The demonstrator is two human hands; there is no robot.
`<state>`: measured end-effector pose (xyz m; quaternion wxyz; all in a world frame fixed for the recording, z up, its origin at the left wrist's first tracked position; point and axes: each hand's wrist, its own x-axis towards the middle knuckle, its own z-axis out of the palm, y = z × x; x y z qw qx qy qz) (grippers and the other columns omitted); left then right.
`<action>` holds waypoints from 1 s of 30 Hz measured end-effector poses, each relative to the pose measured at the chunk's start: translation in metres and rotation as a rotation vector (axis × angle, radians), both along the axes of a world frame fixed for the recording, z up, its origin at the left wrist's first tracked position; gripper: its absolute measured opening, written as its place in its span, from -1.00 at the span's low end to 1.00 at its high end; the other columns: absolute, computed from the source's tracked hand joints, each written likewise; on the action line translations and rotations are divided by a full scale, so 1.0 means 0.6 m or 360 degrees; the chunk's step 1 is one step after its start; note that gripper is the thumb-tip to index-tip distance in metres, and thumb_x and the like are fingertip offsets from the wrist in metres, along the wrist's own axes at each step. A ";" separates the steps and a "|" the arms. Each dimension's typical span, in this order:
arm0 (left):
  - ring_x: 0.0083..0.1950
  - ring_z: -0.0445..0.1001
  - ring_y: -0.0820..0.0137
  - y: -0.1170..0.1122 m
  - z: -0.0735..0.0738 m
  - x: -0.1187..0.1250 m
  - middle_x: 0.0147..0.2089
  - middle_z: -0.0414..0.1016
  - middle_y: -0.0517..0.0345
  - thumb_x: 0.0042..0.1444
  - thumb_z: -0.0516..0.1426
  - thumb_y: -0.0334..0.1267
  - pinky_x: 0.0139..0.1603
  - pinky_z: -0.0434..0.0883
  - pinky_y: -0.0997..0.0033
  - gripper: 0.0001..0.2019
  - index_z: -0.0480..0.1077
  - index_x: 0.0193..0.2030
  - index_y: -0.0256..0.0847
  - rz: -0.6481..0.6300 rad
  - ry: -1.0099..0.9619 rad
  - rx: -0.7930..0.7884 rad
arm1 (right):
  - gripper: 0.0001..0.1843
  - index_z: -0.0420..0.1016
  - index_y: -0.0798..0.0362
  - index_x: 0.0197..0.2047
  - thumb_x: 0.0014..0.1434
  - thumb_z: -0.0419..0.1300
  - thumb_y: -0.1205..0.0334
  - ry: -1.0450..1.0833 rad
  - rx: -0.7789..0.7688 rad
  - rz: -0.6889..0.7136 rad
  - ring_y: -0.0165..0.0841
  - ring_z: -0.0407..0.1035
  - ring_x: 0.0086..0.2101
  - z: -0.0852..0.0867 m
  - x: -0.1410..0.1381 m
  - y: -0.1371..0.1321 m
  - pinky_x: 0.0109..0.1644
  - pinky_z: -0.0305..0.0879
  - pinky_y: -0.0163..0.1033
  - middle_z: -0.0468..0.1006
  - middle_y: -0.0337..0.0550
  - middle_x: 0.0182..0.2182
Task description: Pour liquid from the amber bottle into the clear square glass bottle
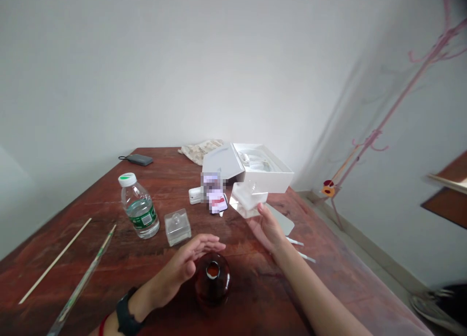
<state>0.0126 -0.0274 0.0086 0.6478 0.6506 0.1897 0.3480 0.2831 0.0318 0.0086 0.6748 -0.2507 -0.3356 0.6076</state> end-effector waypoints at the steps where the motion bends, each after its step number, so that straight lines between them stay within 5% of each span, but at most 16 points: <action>1: 0.41 0.37 -0.13 -0.002 0.001 -0.001 0.36 0.47 -0.26 0.16 0.15 0.47 0.48 0.16 -0.17 -0.15 0.32 0.39 -0.10 -0.0024 -0.0012 -0.0003 | -0.27 0.53 -0.07 0.25 0.03 0.57 0.01 0.0004 -0.0002 0.0004 -0.13 0.66 -0.07 -0.001 0.000 -0.001 0.13 0.55 -0.02 0.78 -0.15 -0.11; 13: 0.48 0.25 -0.24 -0.019 -0.013 -0.003 0.41 0.38 -0.14 -0.26 0.46 0.36 0.50 0.16 -0.20 0.06 0.35 0.40 0.04 -0.0126 0.0029 -0.0001 | -0.28 0.55 -0.10 0.23 0.04 0.54 -0.11 0.0056 -0.0090 0.0126 -0.02 0.60 0.09 -0.001 -0.010 -0.019 0.28 0.47 0.12 0.74 -0.06 0.04; 30: 0.14 0.55 0.01 -0.007 0.007 0.005 0.15 0.57 -0.02 -0.04 0.42 0.31 0.17 0.45 0.13 -0.15 0.39 0.31 -0.02 0.0193 0.0003 0.0062 | -0.18 0.43 -0.21 0.36 0.09 0.49 -0.18 -0.0050 -0.0089 0.0246 -0.07 0.59 0.10 0.000 -0.016 -0.028 0.23 0.52 0.06 0.72 -0.11 0.07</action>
